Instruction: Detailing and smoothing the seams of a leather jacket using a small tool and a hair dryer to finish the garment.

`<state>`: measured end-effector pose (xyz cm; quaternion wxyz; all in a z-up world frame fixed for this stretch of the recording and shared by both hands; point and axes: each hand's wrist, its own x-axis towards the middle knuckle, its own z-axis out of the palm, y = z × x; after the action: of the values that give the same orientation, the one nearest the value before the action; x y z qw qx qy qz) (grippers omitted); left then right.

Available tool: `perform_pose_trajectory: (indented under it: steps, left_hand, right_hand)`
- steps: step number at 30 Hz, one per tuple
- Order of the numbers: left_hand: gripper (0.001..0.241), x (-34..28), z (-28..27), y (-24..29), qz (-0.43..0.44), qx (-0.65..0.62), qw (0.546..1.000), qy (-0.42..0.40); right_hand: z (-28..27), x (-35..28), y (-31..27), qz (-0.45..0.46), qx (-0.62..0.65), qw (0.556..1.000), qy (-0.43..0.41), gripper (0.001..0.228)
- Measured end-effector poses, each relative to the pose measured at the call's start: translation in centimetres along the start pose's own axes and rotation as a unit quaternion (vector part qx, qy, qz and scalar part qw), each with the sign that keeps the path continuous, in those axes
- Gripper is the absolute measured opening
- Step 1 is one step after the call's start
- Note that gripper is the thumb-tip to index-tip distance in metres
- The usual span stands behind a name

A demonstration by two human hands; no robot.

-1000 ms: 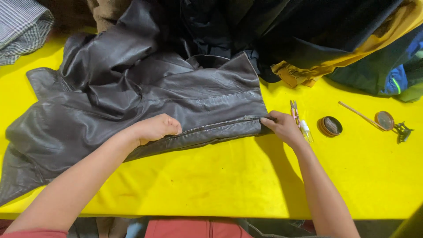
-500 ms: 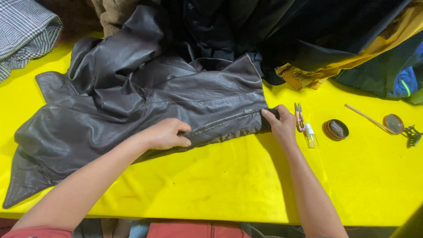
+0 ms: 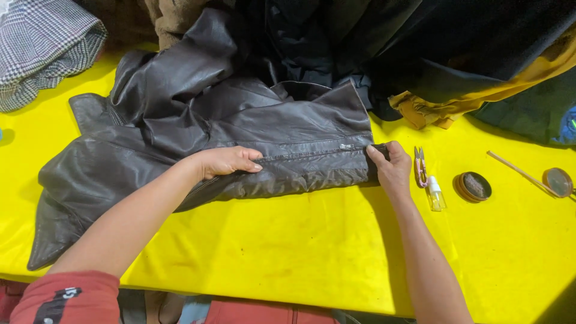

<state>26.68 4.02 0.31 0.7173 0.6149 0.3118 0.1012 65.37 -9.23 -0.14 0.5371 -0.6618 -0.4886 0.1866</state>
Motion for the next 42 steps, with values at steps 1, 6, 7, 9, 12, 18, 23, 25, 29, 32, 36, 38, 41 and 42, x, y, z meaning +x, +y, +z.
perform_pose_trajectory:
  steps: [1,6,7,9,12,18,23,25,29,32,36,38,41,42]
  left_hand:
    - [0.037,0.1,0.1,-0.2,0.001,-0.002,1.0,-0.001]
    - [0.038,0.4,0.5,-0.8,-0.018,-0.033,0.999,-0.006]
    - [0.037,-0.1,1.5,-0.2,-0.021,-0.038,0.999,-0.011]
    - [0.037,0.4,2.1,-1.2,-0.033,-0.049,0.998,-0.018]
    - [0.036,2.6,0.8,-5.3,-0.039,-0.068,0.997,-0.012]
    - [0.022,3.7,0.4,-6.5,-0.025,-0.053,0.998,0.014]
    - [0.022,2.0,1.8,-5.0,-0.025,-0.06,0.997,0.036]
    - [0.022,2.3,1.5,-5.0,-0.022,-0.053,0.998,0.038]
    - [0.02,0.5,2.6,-3.0,-0.007,-0.043,0.999,0.024]
    - [0.021,2.7,1.5,-5.6,-0.004,-0.043,0.999,0.024]
    - [0.02,1.8,2.4,-5.0,0.004,-0.037,0.999,0.031]
    - [0.017,1.8,2.4,-5.1,0.018,-0.036,0.998,0.039]
    - [0.022,1.8,2.1,-5.2,0.007,-0.02,0.999,0.033]
    - [0.022,1.9,2.1,-5.1,0.007,-0.022,0.999,0.035]
  right_hand:
    - [0.1,0.1,0.2,0.0,-0.021,1.0,0.008,0.023]
    - [0.4,-0.5,-0.7,0.0,-0.102,0.994,0.044,0.025]
    - [0.2,-0.3,-0.3,-0.034,-0.187,0.98,0.055,0.029]
    - [0.1,-0.4,0.1,-0.061,-0.273,0.958,0.058,0.033]
    - [0.3,-0.5,0.3,-0.178,-0.452,0.868,0.098,0.048]
    - [6.3,-5.0,-2.3,-0.52,-0.267,0.807,0.083,0.041]
    - [9.9,-11.1,-5.0,-0.461,-0.213,0.826,-0.246,0.046]
    - [10.0,-9.7,-1.0,-0.492,-0.252,0.807,-0.209,0.035]
    - [9.9,-9.0,0.9,-0.537,-0.265,0.786,-0.154,0.014]
    - [9.8,-8.8,1.0,-0.551,-0.259,0.78,-0.142,0.013]
    - [9.1,-8.8,1.0,-0.515,-0.244,0.804,-0.17,0.018]
    - [8.9,-8.7,1.2,-0.484,-0.242,0.813,-0.214,0.005]
    - [8.2,-8.9,-2.5,-0.391,-0.201,0.858,-0.264,0.005]
    - [8.2,-9.1,-2.9,-0.392,-0.2,0.858,-0.266,0.005]
